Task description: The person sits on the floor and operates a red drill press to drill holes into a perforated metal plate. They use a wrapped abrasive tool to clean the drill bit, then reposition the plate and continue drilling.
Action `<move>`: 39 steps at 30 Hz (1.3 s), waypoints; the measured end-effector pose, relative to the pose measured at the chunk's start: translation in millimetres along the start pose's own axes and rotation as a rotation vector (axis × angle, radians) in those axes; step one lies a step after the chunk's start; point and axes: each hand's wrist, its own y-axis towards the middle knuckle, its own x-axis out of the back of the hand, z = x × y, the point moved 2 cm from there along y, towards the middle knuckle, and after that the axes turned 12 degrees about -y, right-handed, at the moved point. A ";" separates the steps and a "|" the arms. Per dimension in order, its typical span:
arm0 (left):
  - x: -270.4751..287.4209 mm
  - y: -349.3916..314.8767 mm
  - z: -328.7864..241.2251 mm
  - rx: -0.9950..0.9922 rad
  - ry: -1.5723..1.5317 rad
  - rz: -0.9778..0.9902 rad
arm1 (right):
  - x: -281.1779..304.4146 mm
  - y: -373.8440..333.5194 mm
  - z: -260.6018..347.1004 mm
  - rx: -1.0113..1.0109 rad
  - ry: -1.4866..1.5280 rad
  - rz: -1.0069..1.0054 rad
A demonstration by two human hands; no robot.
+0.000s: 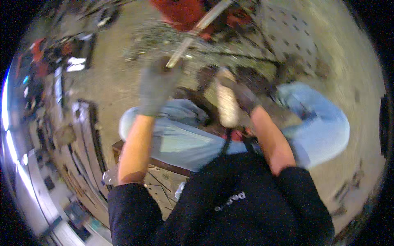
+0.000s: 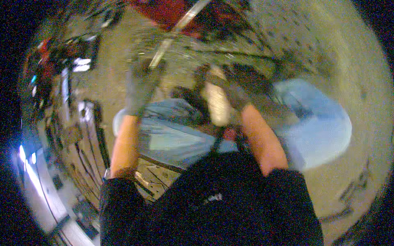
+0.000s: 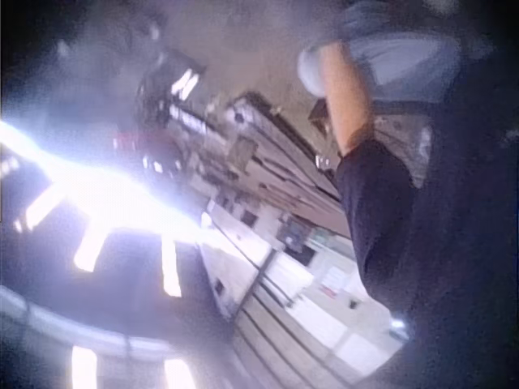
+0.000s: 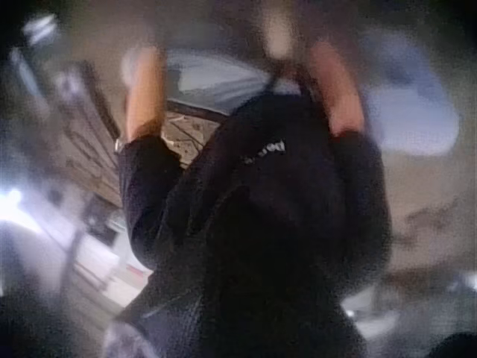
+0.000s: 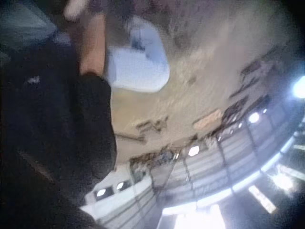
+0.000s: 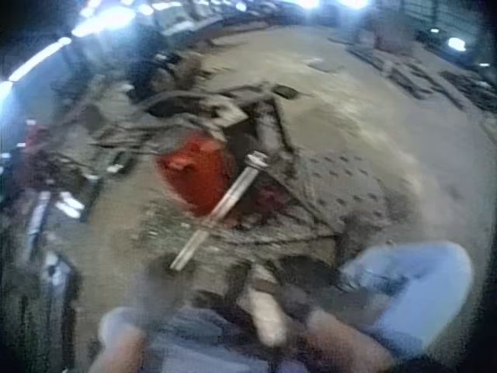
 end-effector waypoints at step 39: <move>2.1 -5.6 -14.1 -0.004 0.113 0.051 | 10.7 67.8 -68.6 0.003 0.108 0.057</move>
